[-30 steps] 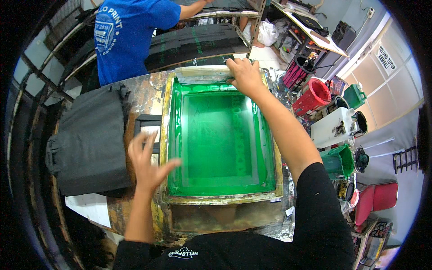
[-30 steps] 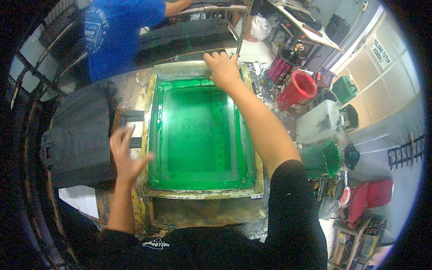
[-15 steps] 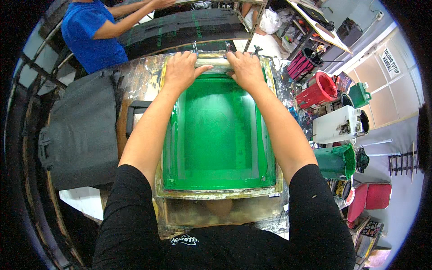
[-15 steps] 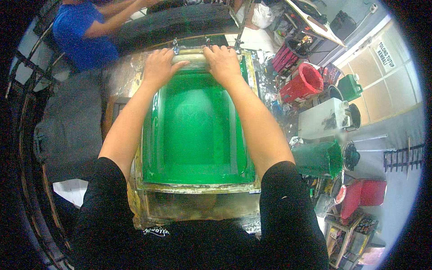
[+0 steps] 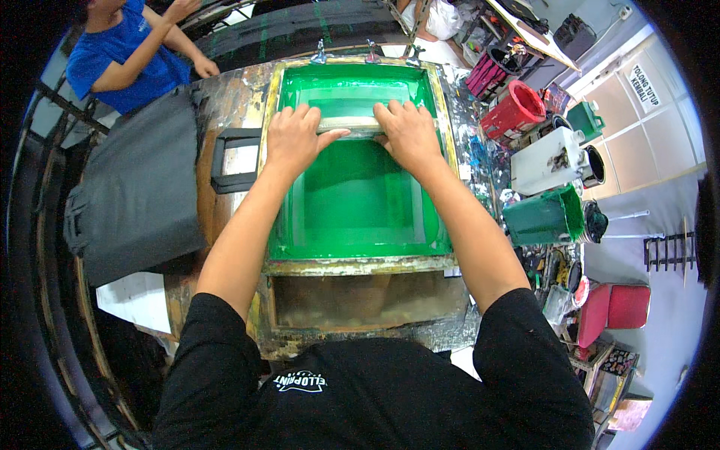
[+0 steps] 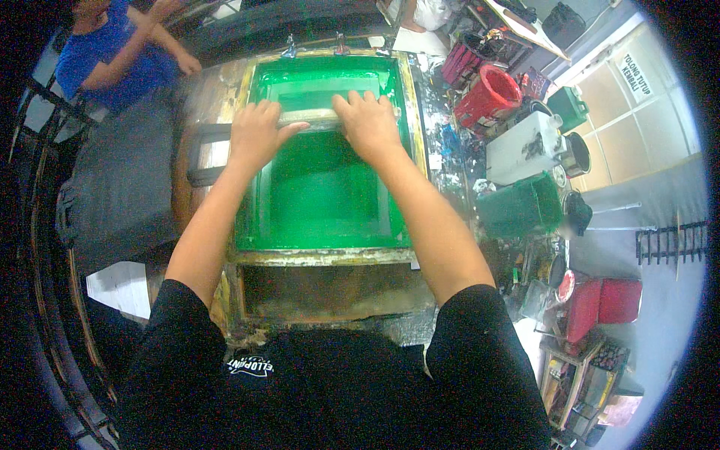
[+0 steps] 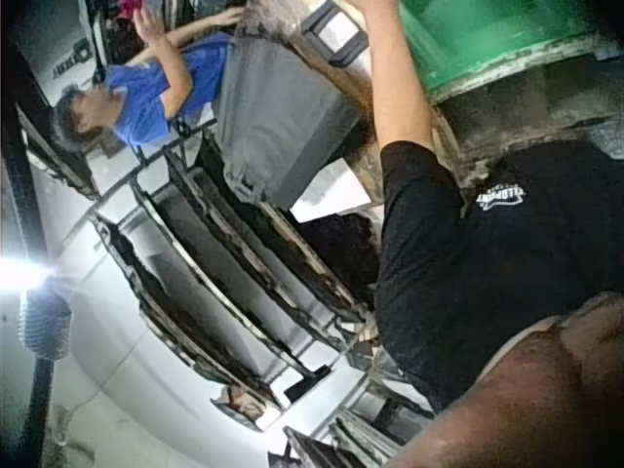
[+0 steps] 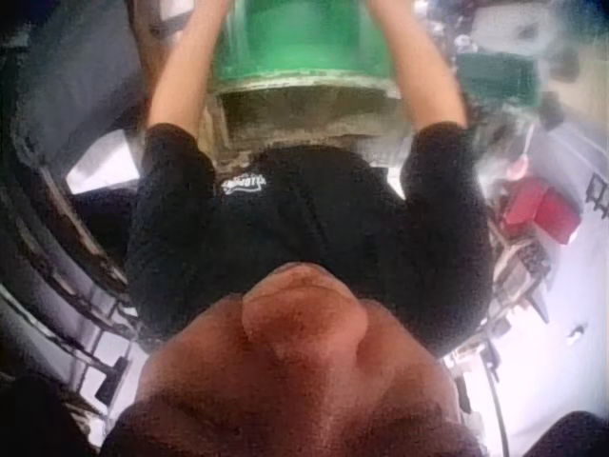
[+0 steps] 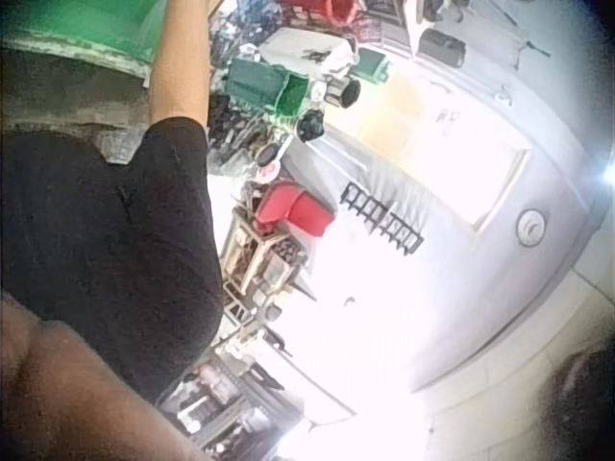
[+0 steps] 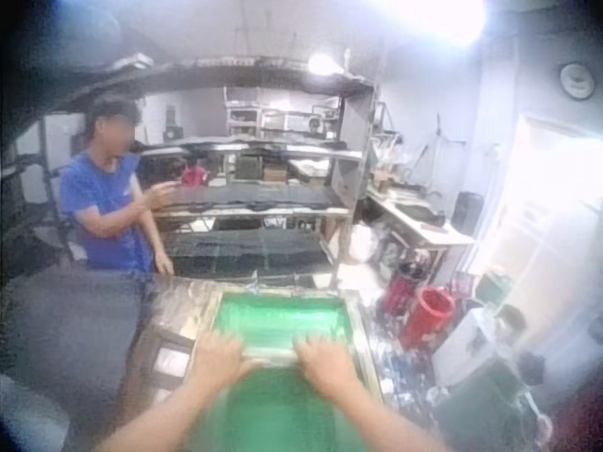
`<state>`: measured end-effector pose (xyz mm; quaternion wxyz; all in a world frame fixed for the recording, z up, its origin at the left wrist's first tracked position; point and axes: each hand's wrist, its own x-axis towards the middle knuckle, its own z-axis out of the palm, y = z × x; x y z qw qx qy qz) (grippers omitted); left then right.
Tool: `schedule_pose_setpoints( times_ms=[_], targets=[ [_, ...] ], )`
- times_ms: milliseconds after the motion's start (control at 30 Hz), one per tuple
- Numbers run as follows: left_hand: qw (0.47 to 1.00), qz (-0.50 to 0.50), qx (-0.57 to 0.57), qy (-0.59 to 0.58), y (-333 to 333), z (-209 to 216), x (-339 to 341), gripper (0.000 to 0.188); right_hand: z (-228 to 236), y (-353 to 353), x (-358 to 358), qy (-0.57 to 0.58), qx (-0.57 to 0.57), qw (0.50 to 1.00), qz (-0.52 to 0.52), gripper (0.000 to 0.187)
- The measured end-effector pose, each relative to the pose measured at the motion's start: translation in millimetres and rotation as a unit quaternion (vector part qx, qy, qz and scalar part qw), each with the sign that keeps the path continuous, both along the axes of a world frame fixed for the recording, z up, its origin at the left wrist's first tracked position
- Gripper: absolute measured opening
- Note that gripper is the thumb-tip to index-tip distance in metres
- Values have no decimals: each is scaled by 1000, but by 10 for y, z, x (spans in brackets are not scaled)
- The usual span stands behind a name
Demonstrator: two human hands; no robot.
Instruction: The person performs screen printing on a black tote bag using a green ink-filled screen and a squeegee. They repeatedly pull the squeegee across the screen to transfer a green logo onto the bag, then lift the screen to reveal the print and move the bag aside.
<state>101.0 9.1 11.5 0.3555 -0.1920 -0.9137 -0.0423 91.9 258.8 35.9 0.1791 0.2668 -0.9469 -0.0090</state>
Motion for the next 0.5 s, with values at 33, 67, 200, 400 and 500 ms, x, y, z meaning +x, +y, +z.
schedule_pose_setpoints(
  times_ms=[33,67,200,400,500],
  targets=[
    [1000,-1,-1,-1,15,16,118,61,1,22,107,-2,-2,1000,3,49],
    [1000,-5,4,-8,26,24,237,61,1,41,216,-3,-5,1000,6,47],
    [1000,-11,14,-24,35,49,721,59,5,61,677,9,5,1000,13,38],
    [998,-15,11,-68,82,84,1379,58,17,132,1353,2,-5,1000,21,27],
    [996,-17,22,-89,144,118,1688,57,56,185,1667,-11,7,1000,17,26]
  ],
)
